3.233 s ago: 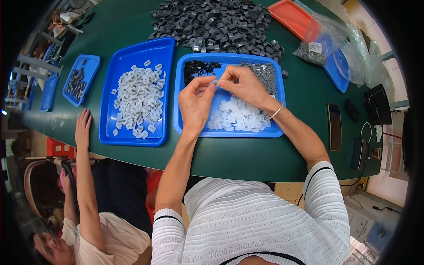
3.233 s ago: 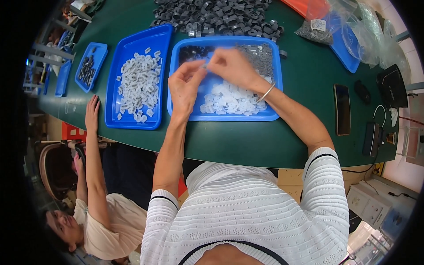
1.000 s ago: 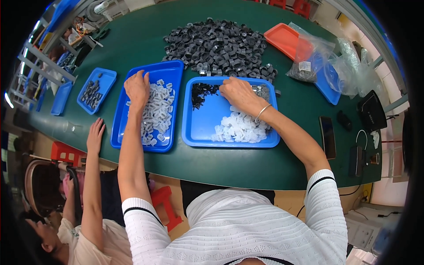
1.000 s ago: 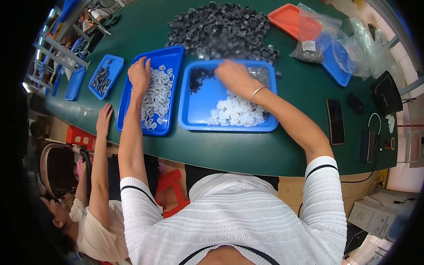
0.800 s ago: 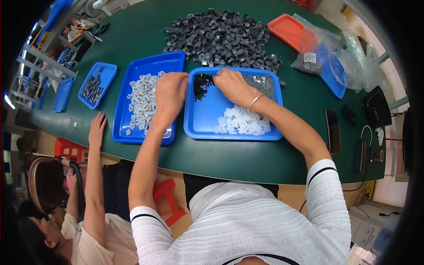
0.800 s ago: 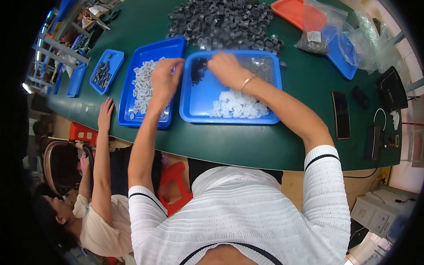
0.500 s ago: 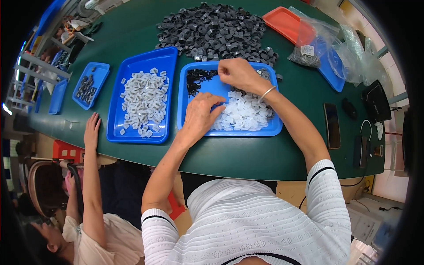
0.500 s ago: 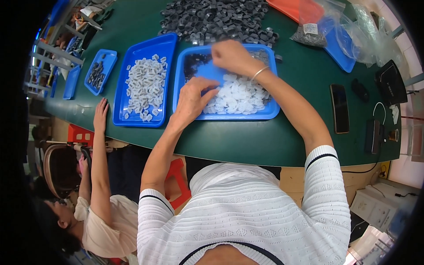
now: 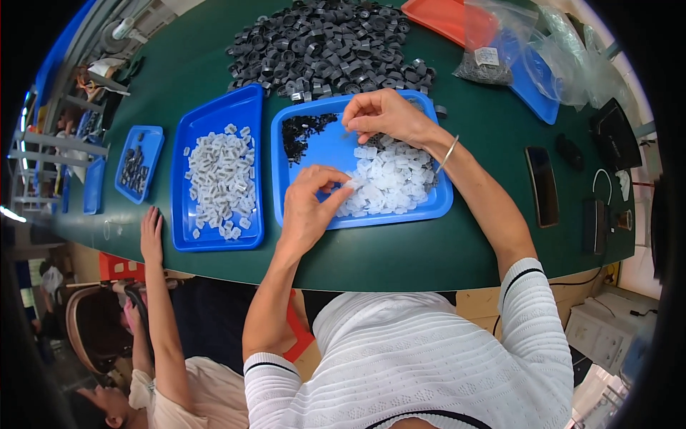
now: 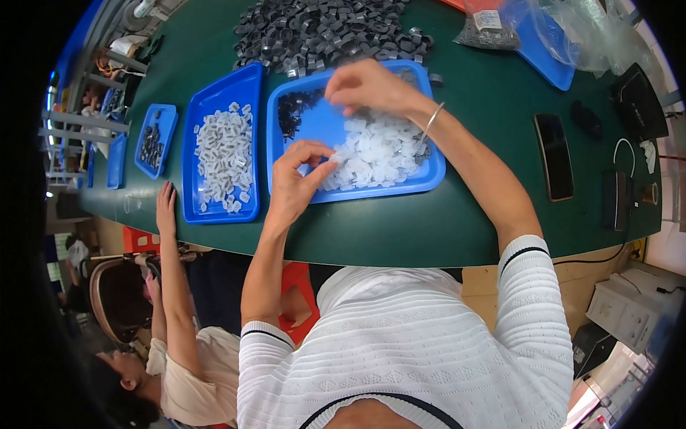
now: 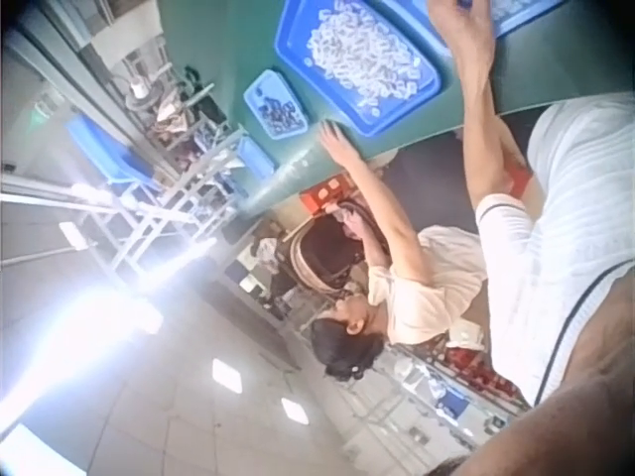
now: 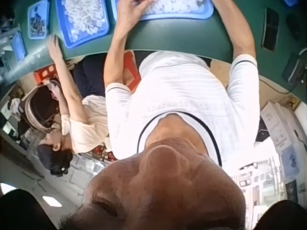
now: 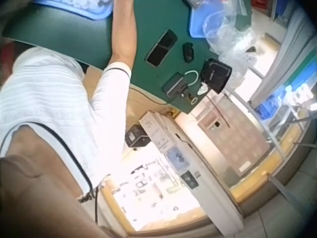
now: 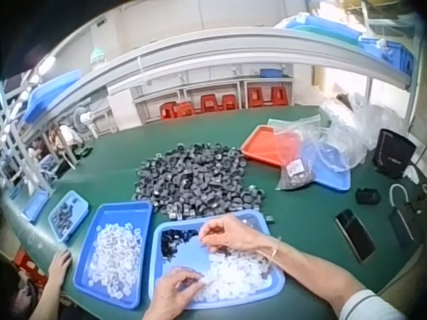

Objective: The person assembles small components by picking up white plastic clips and inserting small black pieces into them by hand.

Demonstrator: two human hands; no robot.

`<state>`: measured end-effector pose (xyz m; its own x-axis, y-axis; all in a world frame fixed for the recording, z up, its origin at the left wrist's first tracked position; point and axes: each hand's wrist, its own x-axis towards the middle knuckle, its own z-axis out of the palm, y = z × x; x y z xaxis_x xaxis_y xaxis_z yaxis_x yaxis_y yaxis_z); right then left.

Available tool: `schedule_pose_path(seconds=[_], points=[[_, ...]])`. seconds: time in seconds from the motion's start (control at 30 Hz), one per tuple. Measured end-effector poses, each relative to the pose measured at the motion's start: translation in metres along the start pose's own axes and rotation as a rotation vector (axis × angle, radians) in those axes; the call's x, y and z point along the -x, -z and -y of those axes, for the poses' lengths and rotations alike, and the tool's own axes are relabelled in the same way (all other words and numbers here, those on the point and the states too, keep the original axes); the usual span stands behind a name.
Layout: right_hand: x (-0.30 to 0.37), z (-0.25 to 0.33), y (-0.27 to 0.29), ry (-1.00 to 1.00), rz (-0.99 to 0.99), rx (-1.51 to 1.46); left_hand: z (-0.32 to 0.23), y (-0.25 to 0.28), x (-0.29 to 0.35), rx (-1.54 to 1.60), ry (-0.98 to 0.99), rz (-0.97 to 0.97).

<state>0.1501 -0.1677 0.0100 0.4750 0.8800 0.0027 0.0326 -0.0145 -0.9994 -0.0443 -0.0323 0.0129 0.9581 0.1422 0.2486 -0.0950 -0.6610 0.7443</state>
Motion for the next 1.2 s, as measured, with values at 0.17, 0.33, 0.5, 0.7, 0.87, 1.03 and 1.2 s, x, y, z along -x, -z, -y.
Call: schedule_pose_path(seconds=[0.17,0.33,0.5,0.7,0.87,1.03,1.2], points=[[0.005,0.008,-0.010,0.013,0.009,-0.019,0.015,0.006,-0.010,0.475,0.332,0.042],[0.013,0.018,-0.022,0.007,0.036,-0.055,0.021,0.011,-0.018,0.634,0.375,-0.001],[0.015,0.024,-0.025,0.008,0.100,0.014,0.026,0.009,-0.014,0.659,0.392,-0.007],[0.016,0.023,-0.039,0.033,0.103,-0.087,0.023,0.012,-0.021,0.972,0.390,-0.083],[0.017,0.021,-0.043,0.056,-0.014,-0.067,0.017,0.002,-0.027,1.090,0.466,-0.082],[0.015,0.016,-0.047,0.083,-0.097,-0.002,0.013,-0.003,-0.026,0.990,0.397,-0.182],[0.017,0.014,-0.053,0.094,-0.152,-0.049,0.012,-0.006,-0.025,0.959,0.439,-0.248]])
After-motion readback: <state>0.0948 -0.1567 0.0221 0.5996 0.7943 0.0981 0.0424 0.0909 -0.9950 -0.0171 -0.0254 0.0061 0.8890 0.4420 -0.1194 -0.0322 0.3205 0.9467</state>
